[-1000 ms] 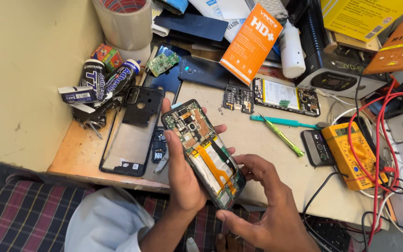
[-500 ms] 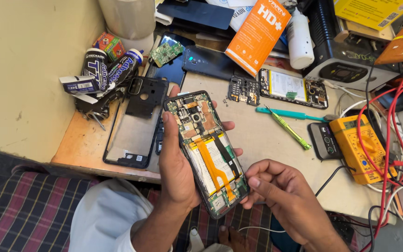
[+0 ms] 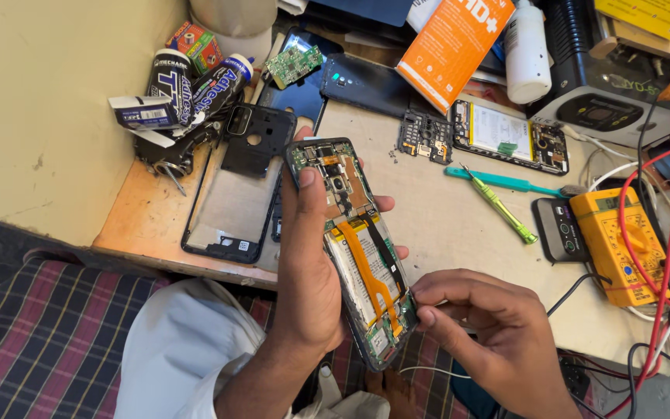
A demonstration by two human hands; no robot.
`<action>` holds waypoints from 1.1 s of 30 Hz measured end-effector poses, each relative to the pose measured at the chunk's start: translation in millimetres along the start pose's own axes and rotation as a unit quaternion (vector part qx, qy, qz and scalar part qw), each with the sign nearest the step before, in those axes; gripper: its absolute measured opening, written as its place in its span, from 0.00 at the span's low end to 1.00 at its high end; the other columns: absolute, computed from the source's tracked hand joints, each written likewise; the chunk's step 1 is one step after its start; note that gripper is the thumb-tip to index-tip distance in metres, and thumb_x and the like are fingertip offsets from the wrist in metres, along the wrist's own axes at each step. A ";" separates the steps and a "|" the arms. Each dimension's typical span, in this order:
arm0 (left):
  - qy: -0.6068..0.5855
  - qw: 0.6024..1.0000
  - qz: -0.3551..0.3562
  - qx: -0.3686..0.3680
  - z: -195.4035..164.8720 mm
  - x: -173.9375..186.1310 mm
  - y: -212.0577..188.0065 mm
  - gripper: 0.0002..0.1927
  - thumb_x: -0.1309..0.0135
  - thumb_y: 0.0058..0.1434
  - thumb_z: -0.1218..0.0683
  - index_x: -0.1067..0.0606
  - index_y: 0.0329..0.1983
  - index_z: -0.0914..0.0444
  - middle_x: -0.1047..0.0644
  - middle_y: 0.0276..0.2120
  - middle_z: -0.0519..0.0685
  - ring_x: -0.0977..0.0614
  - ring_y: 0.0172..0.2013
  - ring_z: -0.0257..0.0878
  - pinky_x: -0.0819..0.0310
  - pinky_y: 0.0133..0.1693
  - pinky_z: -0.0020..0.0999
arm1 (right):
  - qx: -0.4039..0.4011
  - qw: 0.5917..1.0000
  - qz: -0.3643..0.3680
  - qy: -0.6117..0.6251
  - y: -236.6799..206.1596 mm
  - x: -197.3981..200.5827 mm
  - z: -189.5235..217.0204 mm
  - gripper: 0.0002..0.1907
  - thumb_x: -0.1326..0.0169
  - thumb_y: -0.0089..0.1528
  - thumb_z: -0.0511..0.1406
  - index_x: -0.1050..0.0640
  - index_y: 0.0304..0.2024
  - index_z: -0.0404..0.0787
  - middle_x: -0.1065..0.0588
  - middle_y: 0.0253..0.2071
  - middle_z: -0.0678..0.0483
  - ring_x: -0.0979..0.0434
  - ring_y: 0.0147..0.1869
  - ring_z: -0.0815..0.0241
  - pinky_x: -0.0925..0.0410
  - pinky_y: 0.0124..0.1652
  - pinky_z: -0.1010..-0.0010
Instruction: The person disassembles a smartphone using a screwdriver and tweezers, removing the back cover, unscrewing internal components, and detaching the motherboard. They then compare the device with a new screen assembly and place the phone on the table.
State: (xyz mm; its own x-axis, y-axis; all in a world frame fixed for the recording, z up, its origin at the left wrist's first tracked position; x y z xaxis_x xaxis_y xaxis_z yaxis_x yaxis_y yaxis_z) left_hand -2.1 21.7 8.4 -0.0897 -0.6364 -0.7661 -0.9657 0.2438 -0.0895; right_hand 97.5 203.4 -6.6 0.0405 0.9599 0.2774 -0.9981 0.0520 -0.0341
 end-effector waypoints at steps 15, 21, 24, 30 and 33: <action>-0.015 1.000 0.009 0.013 5.8 8.0 2.3 0.29 0.64 0.70 0.35 0.40 0.66 0.57 0.31 0.49 0.50 0.23 0.49 0.41 0.17 0.38 0.44 | 0.198 0.931 -0.011 -0.308 1.0 -16.0 27.7 0.11 0.39 0.56 0.28 0.18 0.42 0.37 0.18 0.41 0.51 0.14 0.43 0.60 0.24 0.41 0.73; -0.024 0.999 -0.012 0.037 8.3 10.8 4.8 0.29 0.64 0.68 0.35 0.39 0.65 0.54 0.30 0.49 0.48 0.23 0.47 0.40 0.18 0.36 0.44 | 0.218 0.926 0.011 -0.307 1.3 -15.0 26.1 0.12 0.39 0.57 0.28 0.18 0.44 0.39 0.19 0.43 0.51 0.14 0.44 0.60 0.23 0.42 0.73; -0.024 0.999 -0.025 0.038 9.1 12.6 7.3 0.29 0.63 0.68 0.34 0.38 0.63 0.56 0.29 0.48 0.48 0.21 0.46 0.41 0.18 0.35 0.45 | 0.215 0.922 0.029 -0.321 1.6 -12.3 25.7 0.15 0.41 0.57 0.27 0.19 0.47 0.39 0.20 0.45 0.50 0.14 0.45 0.58 0.23 0.42 0.73; -0.059 0.995 -0.038 0.069 13.3 19.0 9.8 0.29 0.62 0.67 0.32 0.34 0.58 0.58 0.28 0.45 0.49 0.20 0.45 0.43 0.16 0.35 0.48 | 0.242 0.899 0.067 -0.359 -0.2 -9.9 26.0 0.20 0.39 0.54 0.28 0.21 0.50 0.40 0.22 0.50 0.49 0.16 0.50 0.52 0.23 0.45 0.67; -0.064 0.995 -0.021 0.078 15.3 21.0 10.8 0.29 0.61 0.67 0.32 0.33 0.57 0.59 0.27 0.44 0.53 0.20 0.46 0.44 0.16 0.36 0.50 | 0.220 0.914 0.045 -0.339 -0.8 -10.5 24.1 0.20 0.38 0.54 0.29 0.21 0.49 0.41 0.20 0.50 0.50 0.15 0.50 0.54 0.23 0.46 0.69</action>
State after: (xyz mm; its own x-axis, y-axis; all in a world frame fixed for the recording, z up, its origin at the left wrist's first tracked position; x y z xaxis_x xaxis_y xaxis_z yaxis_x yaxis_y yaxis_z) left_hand -10.7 22.1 -18.4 -0.0095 -0.5527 -0.8333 -0.9176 0.3360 -0.2124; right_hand 96.7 186.6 13.6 0.0683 0.5561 0.8283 -0.9244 -0.2770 0.2622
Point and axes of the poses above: each hand's wrist, its own y-axis towards the middle knuckle, its own x-axis out of the back of the hand, z = x × y, the point moved 2 cm from there along y, towards the middle knuckle
